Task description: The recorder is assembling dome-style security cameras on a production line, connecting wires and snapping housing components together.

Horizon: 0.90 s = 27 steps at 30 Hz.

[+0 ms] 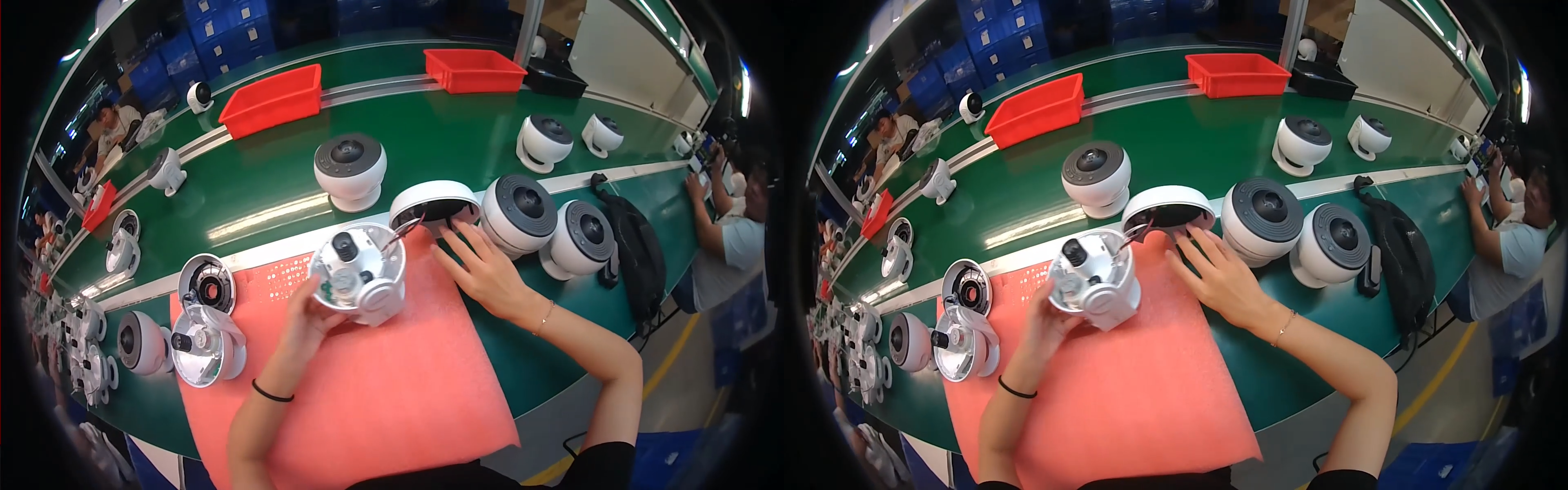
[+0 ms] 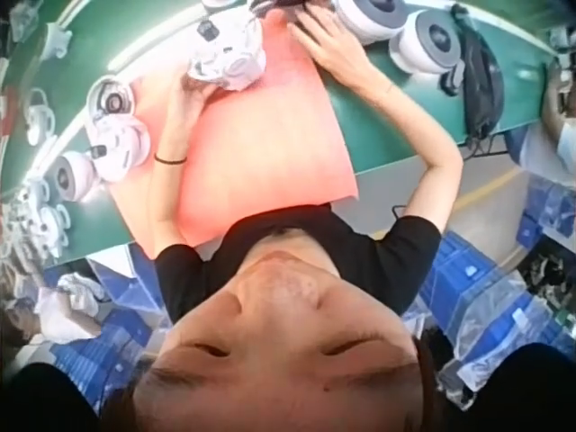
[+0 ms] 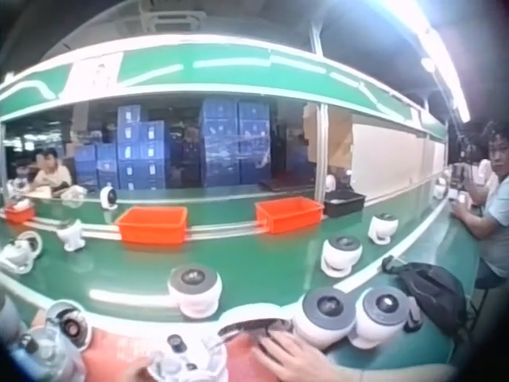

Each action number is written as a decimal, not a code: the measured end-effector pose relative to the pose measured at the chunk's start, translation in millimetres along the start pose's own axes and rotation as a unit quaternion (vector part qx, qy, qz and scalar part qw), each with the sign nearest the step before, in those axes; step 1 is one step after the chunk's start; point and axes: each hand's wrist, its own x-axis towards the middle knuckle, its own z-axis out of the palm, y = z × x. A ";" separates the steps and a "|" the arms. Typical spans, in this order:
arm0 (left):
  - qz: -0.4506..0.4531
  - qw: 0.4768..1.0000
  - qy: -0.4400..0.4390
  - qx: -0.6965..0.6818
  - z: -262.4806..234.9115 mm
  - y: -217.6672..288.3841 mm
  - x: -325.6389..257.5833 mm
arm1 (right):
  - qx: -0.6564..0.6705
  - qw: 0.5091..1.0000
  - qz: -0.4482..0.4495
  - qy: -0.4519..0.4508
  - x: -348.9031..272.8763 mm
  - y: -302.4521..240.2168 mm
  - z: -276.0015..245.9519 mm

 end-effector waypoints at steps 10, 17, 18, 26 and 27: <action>-0.015 0.999 -0.035 -0.019 -26.6 19.6 -26.5 | -0.063 0.977 -0.140 0.146 9.6 5.0 23.9; -0.011 0.997 -0.012 0.075 -54.8 18.1 -20.3 | 0.032 0.964 -0.202 0.172 -1.9 -2.2 4.5; -0.014 0.997 -0.008 0.073 -59.7 15.2 -21.6 | 0.039 0.962 -0.206 0.173 -2.9 -5.5 0.2; 0.100 0.986 0.058 0.116 -34.1 -0.8 -81.8 | 0.312 0.940 -0.124 0.064 -35.3 -34.9 -39.2; 0.122 0.978 0.070 0.157 -29.7 -8.5 -97.1 | 0.385 0.920 -0.057 0.041 -41.0 -47.6 -40.6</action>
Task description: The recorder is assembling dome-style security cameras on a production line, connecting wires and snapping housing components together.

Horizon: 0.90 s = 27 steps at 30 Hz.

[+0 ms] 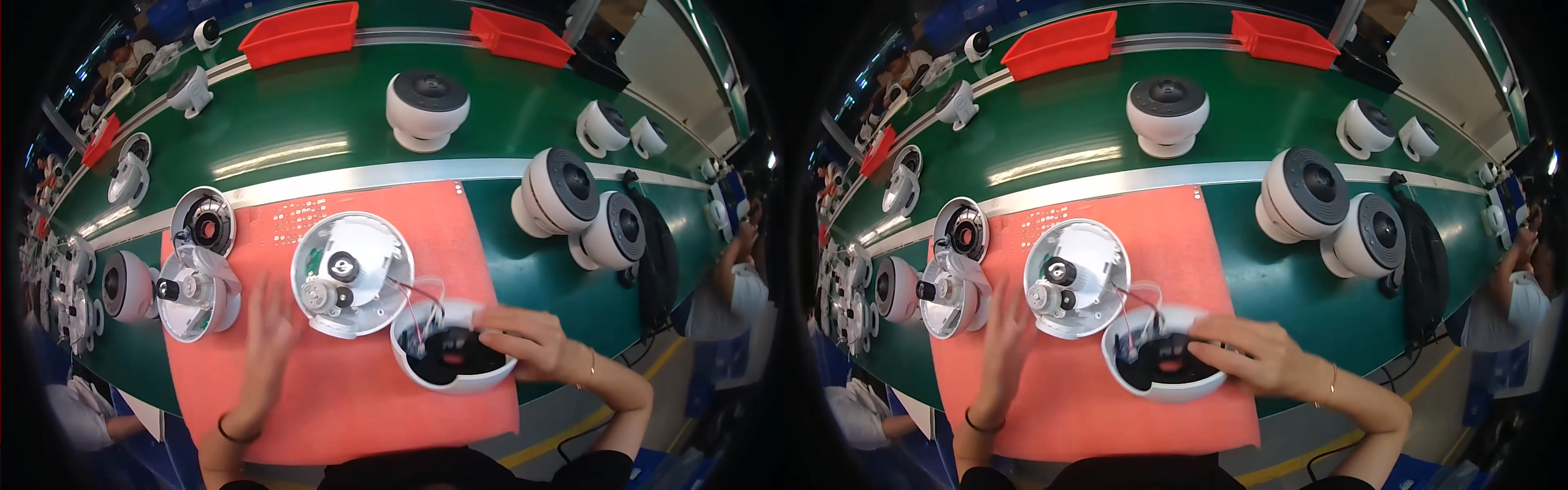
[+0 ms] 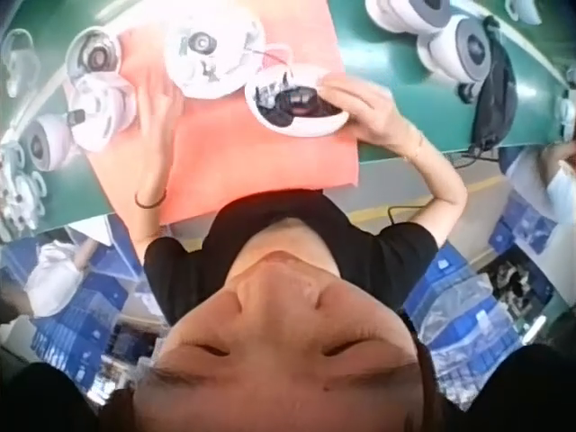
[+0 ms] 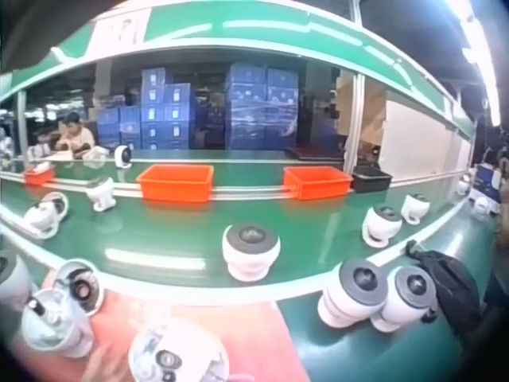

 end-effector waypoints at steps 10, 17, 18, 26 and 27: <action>0.079 0.959 -0.255 0.099 36.6 5.3 28.9 | 0.233 0.954 0.126 -0.142 49.0 -66.2 -22.8; -0.054 0.901 -0.427 0.056 33.3 18.1 36.2 | 0.459 0.794 0.378 -0.131 49.9 -54.1 -28.9; -0.053 0.893 -0.442 0.061 35.2 20.4 35.2 | 0.475 0.765 0.415 -0.130 45.6 -55.3 -25.5; 0.064 0.959 -0.252 0.110 30.1 18.2 -12.3 | 0.535 0.685 0.490 -0.063 49.4 -52.8 -12.4; 0.120 0.935 -0.265 0.202 32.4 23.6 -13.8 | 0.535 0.682 0.494 -0.067 47.6 -52.2 -13.0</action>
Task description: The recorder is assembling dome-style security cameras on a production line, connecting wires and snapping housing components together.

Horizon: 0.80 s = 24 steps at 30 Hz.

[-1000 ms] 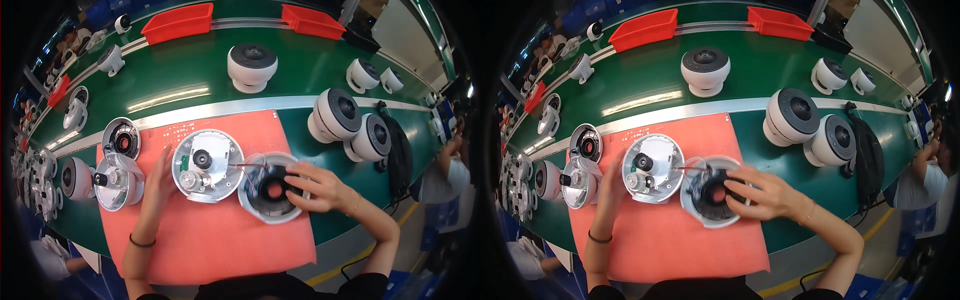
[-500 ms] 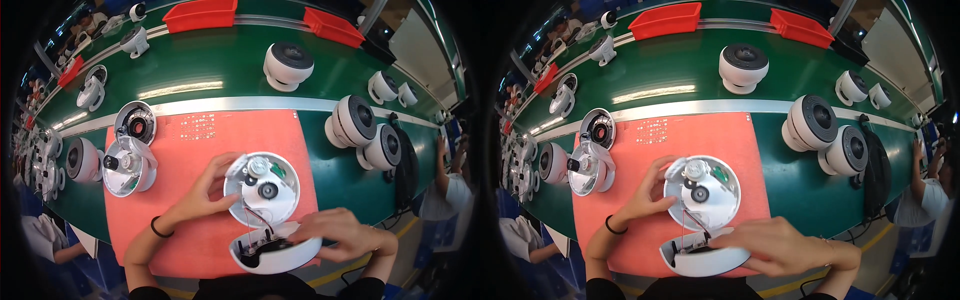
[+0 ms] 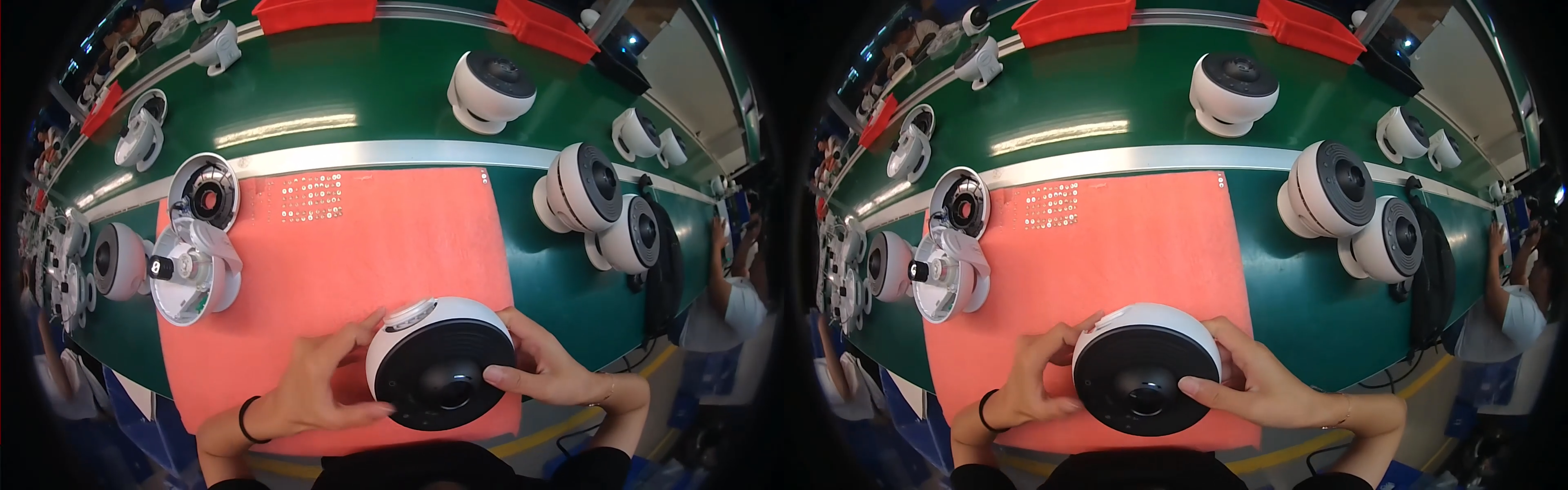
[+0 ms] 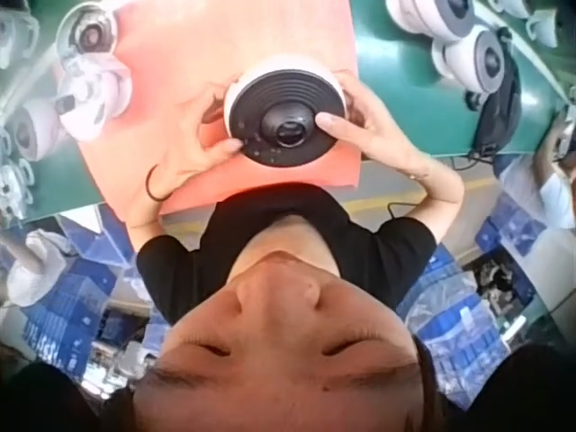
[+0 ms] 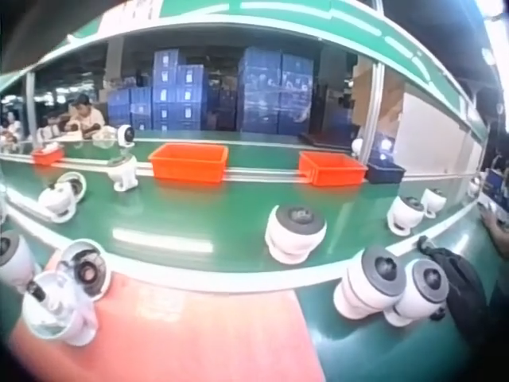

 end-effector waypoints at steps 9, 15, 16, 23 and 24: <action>-0.031 0.948 0.032 0.315 9.7 41.0 -1.2 | -0.153 0.985 -0.078 0.029 -3.2 3.0 -16.6; 0.005 0.916 -0.016 0.402 5.5 43.2 11.8 | -0.396 0.899 -0.174 0.064 7.8 -2.5 -27.2; 0.003 0.920 -0.030 0.390 4.7 41.5 13.9 | -0.452 0.871 -0.181 0.060 8.8 -2.5 -27.8; -0.003 0.902 -0.090 0.421 -2.7 49.4 22.4 | -0.546 0.814 -0.189 0.054 10.4 -8.4 -27.7; -0.004 0.899 -0.092 0.428 -4.4 50.5 24.9 | -0.560 0.804 -0.195 0.052 12.6 -9.7 -28.2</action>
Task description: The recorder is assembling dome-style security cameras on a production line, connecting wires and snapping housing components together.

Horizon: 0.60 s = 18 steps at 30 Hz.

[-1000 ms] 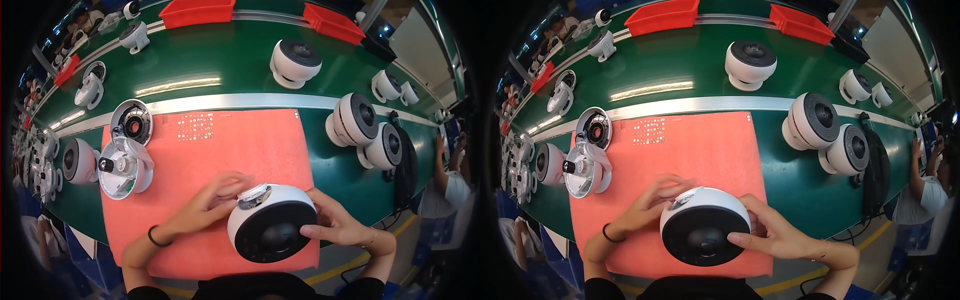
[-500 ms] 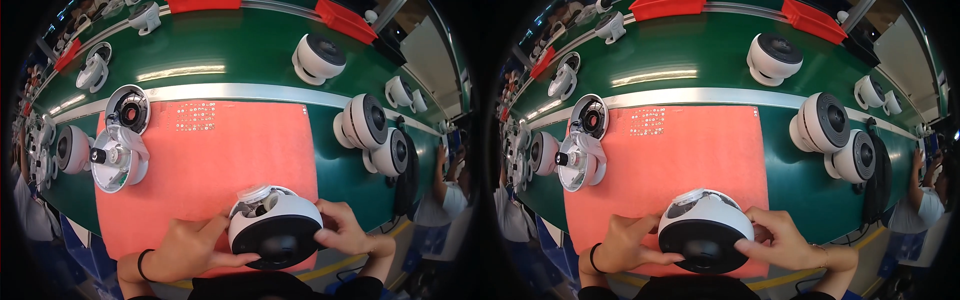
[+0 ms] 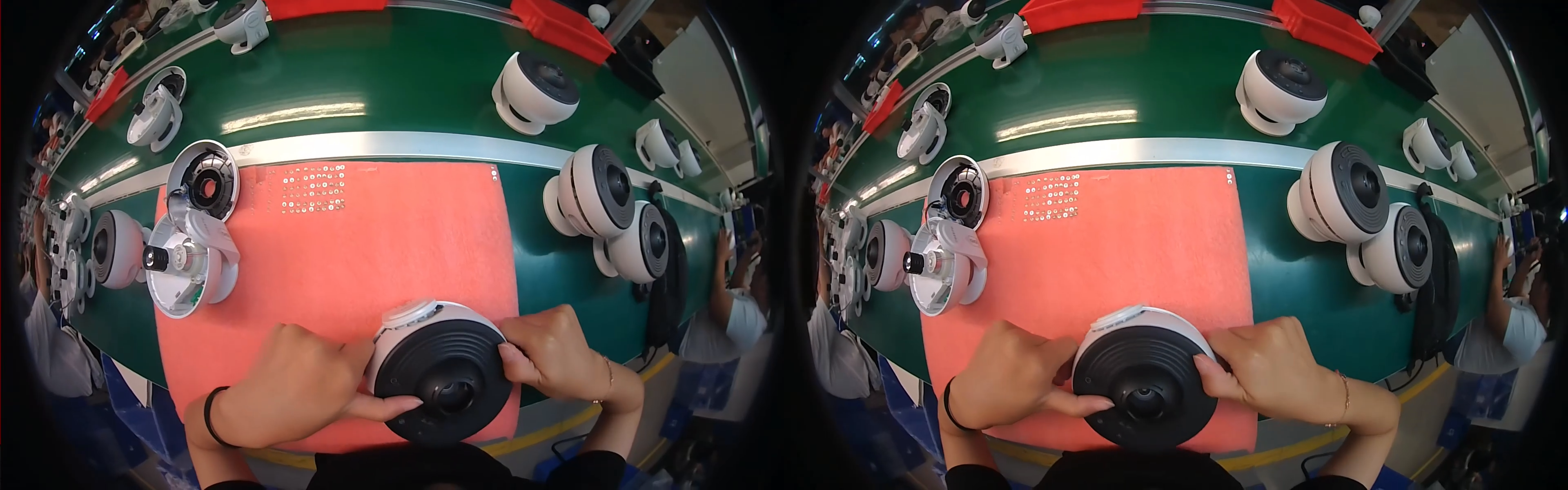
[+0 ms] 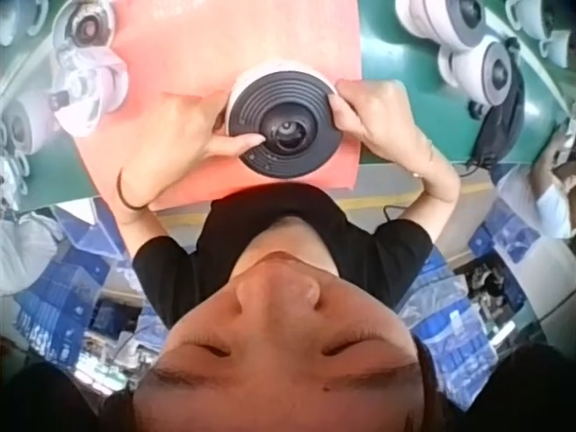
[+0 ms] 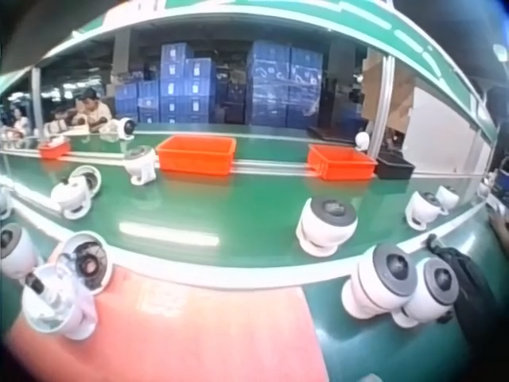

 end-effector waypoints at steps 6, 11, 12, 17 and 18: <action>-0.034 0.998 -0.044 0.007 -5.6 2.2 4.9 | -0.033 0.999 0.002 -0.022 -1.6 2.7 -0.5; -0.043 0.998 -0.045 0.009 -7.4 3.0 4.8 | -0.172 0.984 -0.009 0.045 3.6 -21.4 -11.2; -0.036 0.998 -0.047 0.023 -8.3 3.1 5.0 | -0.149 0.977 -0.097 0.118 6.0 -27.3 -10.0; -0.030 0.998 -0.060 0.017 -9.9 3.3 6.2 | -0.088 0.959 -0.237 0.129 4.5 -38.8 3.6; -0.030 0.998 -0.060 0.015 -9.6 2.8 5.9 | -0.034 0.964 -0.245 0.096 7.5 -38.2 0.9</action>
